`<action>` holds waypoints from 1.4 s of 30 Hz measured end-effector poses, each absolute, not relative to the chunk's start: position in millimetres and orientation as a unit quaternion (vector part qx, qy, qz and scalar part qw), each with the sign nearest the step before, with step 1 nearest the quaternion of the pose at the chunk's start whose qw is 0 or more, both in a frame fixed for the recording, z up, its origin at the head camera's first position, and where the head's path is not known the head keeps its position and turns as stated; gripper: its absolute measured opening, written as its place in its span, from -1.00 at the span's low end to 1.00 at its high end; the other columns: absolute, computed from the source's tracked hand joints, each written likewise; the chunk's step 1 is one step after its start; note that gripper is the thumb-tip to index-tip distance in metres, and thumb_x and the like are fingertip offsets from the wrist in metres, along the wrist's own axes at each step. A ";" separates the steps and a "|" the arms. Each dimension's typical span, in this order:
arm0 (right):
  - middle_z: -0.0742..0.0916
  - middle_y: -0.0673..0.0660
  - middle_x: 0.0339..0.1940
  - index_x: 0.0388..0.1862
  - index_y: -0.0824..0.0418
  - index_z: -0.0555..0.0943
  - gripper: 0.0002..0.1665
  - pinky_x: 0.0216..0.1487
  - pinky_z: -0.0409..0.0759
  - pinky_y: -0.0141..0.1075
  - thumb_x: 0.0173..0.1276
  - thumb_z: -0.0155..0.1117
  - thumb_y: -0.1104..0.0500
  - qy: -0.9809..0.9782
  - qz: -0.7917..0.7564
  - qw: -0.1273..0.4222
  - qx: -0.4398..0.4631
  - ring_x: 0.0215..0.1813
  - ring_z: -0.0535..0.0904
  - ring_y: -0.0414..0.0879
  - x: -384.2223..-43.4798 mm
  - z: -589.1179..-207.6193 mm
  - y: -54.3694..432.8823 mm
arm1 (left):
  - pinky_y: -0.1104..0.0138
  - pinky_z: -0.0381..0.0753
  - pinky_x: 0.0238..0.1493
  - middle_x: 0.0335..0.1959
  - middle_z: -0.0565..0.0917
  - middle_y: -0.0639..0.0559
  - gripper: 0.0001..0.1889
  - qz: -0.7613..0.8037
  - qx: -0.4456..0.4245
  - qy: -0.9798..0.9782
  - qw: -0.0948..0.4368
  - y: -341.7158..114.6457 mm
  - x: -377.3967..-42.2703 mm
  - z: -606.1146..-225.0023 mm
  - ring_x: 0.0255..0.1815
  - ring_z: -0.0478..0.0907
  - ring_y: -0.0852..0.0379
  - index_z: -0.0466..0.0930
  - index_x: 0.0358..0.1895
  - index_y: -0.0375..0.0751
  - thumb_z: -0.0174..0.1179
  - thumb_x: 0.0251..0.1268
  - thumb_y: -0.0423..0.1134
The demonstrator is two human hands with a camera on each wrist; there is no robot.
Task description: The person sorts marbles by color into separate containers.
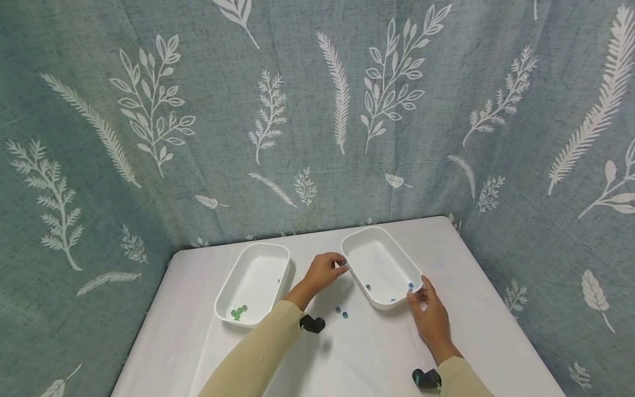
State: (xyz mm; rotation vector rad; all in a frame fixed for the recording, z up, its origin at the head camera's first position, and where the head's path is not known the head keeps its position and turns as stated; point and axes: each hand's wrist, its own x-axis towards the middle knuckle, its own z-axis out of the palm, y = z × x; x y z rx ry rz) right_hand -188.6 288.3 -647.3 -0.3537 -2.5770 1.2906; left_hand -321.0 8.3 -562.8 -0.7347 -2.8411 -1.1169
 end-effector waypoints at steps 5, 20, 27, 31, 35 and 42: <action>0.46 0.42 0.30 0.61 0.02 -0.08 -0.13 0.25 0.25 0.33 0.50 -0.08 -0.28 -0.882 0.442 0.114 -0.115 0.34 0.30 0.39 -188.1 -644.3 286.1 | 0.41 0.54 -0.29 -0.26 0.68 0.20 -0.79 -0.348 -0.232 -0.908 0.004 8.4 -327.1 -566.6 -0.35 0.50 0.28 0.71 -0.10 -0.08 0.28 0.29 -0.10; 0.48 0.40 0.30 0.61 -0.02 -0.07 -0.15 0.24 0.27 0.33 0.50 -0.08 -0.27 -0.881 0.441 0.120 -0.121 0.34 0.32 0.38 -187.5 -646.1 284.4 | 0.41 0.54 -0.31 -0.27 0.67 0.20 -0.81 -0.358 -0.203 -0.911 -0.005 21.8 -334.3 -565.7 -0.34 0.49 0.25 0.71 -0.11 -0.07 0.32 0.25 -0.14; 0.51 0.38 0.27 0.60 -0.02 -0.03 -0.16 0.23 0.29 0.32 0.49 -0.04 -0.26 -0.881 0.438 0.128 -0.121 0.32 0.34 0.36 -189.6 -647.4 285.4 | 0.36 0.56 -0.27 -0.28 0.66 0.18 -0.83 -0.373 -0.187 -0.908 -0.015 25.6 -337.4 -564.7 -0.30 0.50 0.22 0.71 -0.12 -0.06 0.32 0.24 -0.17; 0.51 0.38 0.28 0.60 -0.02 -0.04 -0.15 0.24 0.30 0.31 0.49 -0.05 -0.28 -0.884 0.434 0.126 -0.122 0.33 0.34 0.36 -189.1 -647.0 285.9 | 0.37 0.57 -0.25 -0.28 0.65 0.20 -0.82 -0.377 -0.179 -0.909 -0.019 28.1 -339.7 -569.3 -0.28 0.51 0.23 0.70 -0.12 -0.04 0.32 0.23 -0.16; 0.52 0.38 0.26 0.60 0.00 -0.03 -0.14 0.22 0.31 0.31 0.48 -0.06 -0.29 -0.883 0.434 0.129 -0.120 0.32 0.34 0.37 -188.3 -647.4 287.3 | 0.36 0.58 -0.27 -0.28 0.64 0.19 -0.81 -0.387 -0.172 -0.906 -0.025 30.8 -340.7 -571.9 -0.28 0.51 0.22 0.71 -0.13 -0.04 0.34 0.21 -0.15; 0.53 0.38 0.23 0.60 0.01 -0.03 -0.15 0.19 0.34 0.31 0.49 -0.06 -0.28 -0.884 0.432 0.136 -0.116 0.29 0.36 0.37 -189.4 -651.3 290.9 | 0.34 0.56 -0.26 -0.32 0.65 0.16 -0.80 -0.383 -0.173 -0.907 -0.016 33.9 -342.3 -573.3 -0.31 0.51 0.21 0.72 -0.17 -0.10 0.36 0.17 -0.13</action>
